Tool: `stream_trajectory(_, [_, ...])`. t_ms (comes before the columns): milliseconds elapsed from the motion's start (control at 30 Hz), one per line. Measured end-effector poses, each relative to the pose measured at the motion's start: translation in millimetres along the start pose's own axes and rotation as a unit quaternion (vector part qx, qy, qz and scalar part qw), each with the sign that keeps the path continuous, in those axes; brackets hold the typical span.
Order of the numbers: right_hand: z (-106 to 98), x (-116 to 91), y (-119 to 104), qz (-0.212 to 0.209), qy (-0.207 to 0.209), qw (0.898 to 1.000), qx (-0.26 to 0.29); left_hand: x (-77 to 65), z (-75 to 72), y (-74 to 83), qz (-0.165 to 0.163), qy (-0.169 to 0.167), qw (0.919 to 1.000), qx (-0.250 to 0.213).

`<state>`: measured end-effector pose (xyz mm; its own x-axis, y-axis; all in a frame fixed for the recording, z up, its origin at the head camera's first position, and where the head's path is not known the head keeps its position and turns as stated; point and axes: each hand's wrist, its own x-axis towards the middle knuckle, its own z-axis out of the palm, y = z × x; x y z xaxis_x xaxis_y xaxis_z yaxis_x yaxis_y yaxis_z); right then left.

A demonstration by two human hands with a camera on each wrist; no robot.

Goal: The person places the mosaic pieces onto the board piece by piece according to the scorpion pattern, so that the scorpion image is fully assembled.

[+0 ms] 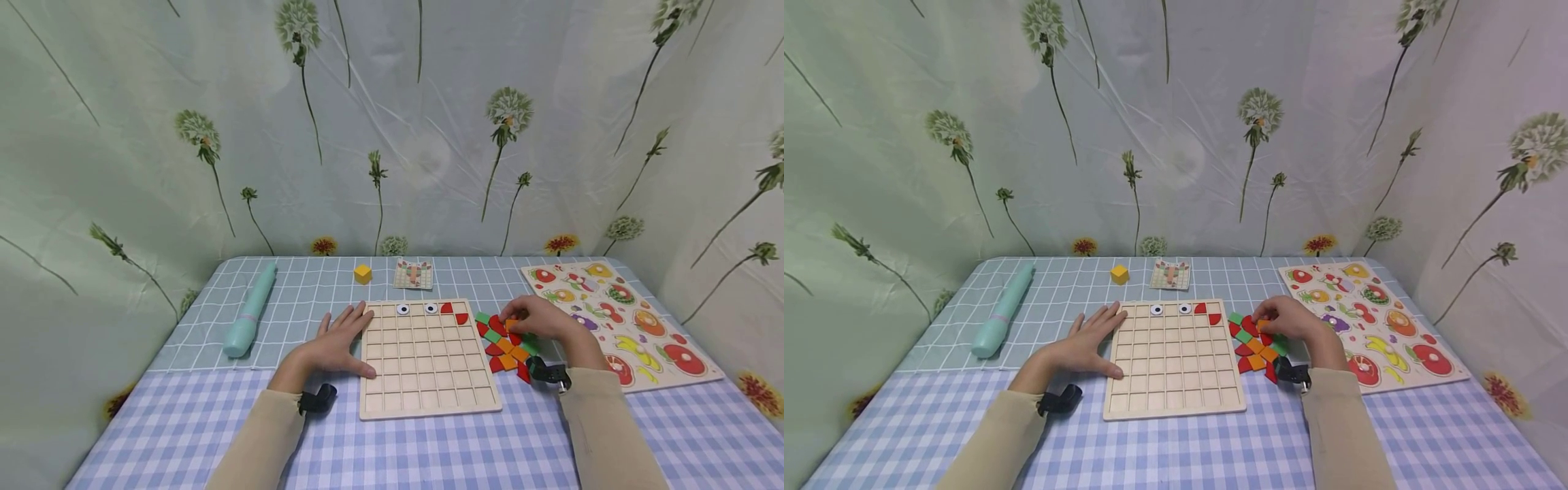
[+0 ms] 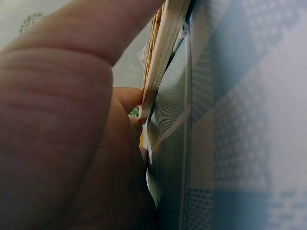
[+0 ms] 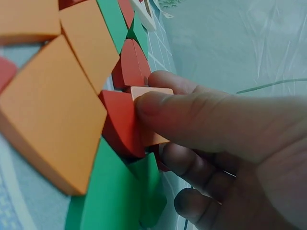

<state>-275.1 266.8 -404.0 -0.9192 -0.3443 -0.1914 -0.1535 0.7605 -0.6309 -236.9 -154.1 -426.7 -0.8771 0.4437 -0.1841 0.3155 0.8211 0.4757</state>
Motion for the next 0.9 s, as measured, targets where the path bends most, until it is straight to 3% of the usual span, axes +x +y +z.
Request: stream_trajectory(900, [2, 5, -15, -0.009, 0.042, 0.998, 0.05, -0.2, -0.1, -1.5, 0.002, 0.003, 1.0, -0.001])
